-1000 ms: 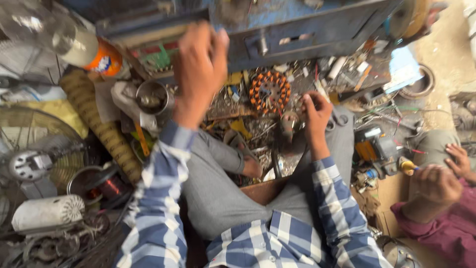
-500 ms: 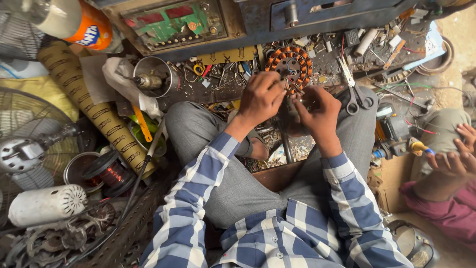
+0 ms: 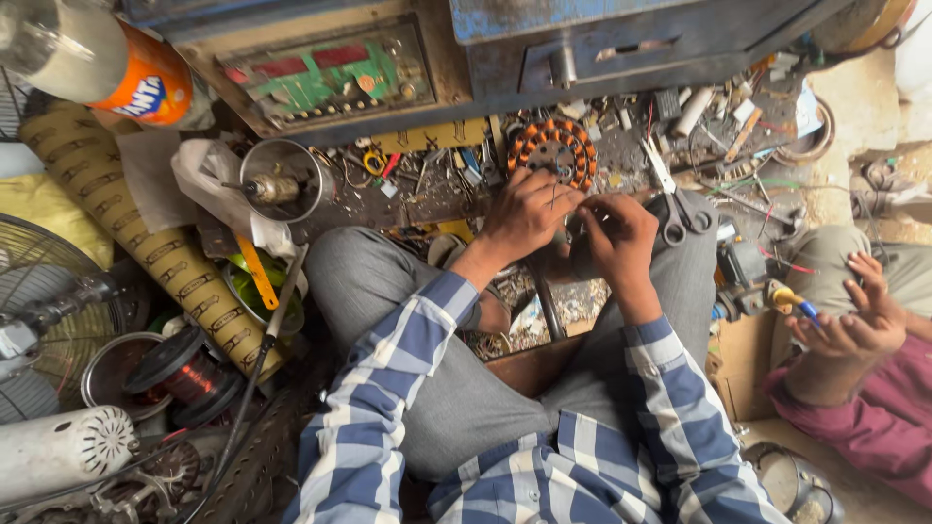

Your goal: The person sits on the floor and works on a circular copper-wound motor component, stripping and twisting wires with their hands and using shears to cut wire ends. The workspace is cluttered with tools and electrical parts.

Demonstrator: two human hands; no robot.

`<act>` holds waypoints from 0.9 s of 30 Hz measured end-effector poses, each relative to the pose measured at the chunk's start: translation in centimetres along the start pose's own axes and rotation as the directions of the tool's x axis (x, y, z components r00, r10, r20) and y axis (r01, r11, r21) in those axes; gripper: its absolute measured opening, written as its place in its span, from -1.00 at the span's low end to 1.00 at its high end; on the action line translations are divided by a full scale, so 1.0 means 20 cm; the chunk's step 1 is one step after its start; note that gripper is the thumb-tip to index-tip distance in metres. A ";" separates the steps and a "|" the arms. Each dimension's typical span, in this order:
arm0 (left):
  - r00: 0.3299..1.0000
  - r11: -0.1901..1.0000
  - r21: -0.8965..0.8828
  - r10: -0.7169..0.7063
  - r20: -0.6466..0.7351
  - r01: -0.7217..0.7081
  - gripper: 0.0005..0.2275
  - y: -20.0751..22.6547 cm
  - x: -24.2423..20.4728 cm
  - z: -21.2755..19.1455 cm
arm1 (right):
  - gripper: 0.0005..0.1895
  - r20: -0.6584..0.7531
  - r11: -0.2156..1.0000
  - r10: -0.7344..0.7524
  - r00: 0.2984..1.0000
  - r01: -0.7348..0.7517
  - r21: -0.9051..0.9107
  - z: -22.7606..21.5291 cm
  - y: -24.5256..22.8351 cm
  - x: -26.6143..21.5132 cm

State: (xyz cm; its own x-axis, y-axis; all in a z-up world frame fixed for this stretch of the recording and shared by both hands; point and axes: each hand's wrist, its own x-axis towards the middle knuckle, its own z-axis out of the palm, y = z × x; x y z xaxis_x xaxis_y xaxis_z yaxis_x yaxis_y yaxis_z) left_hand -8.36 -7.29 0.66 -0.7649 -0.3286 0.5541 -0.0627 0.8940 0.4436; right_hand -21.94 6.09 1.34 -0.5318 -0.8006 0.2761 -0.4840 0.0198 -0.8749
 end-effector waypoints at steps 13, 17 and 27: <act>1.000 0.999 0.012 -0.031 -0.002 0.031 -0.79 0.00 0.01 -0.03 | -0.90 0.197 0.631 0.285 0.938 -0.339 0.698 0.02 0.18 -0.02; 0.999 0.999 0.013 -0.035 0.001 0.035 -0.82 0.00 0.02 -0.04 | -0.74 0.066 0.936 -0.023 0.998 -0.002 0.351 -0.05 0.06 0.02; 0.998 0.998 0.016 -0.062 -0.022 0.062 -0.87 -0.01 0.02 -0.07 | -0.83 0.083 0.963 -0.207 0.975 0.218 -0.156 -0.04 -0.01 0.06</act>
State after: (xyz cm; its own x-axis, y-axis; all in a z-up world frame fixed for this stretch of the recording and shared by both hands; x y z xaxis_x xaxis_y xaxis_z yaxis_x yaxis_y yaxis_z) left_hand -7.86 -7.95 1.78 -0.7455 -0.3896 0.5407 -0.1204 0.8767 0.4657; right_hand -22.95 5.63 2.05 -0.3607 -0.8342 0.4172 -0.6908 -0.0616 -0.7204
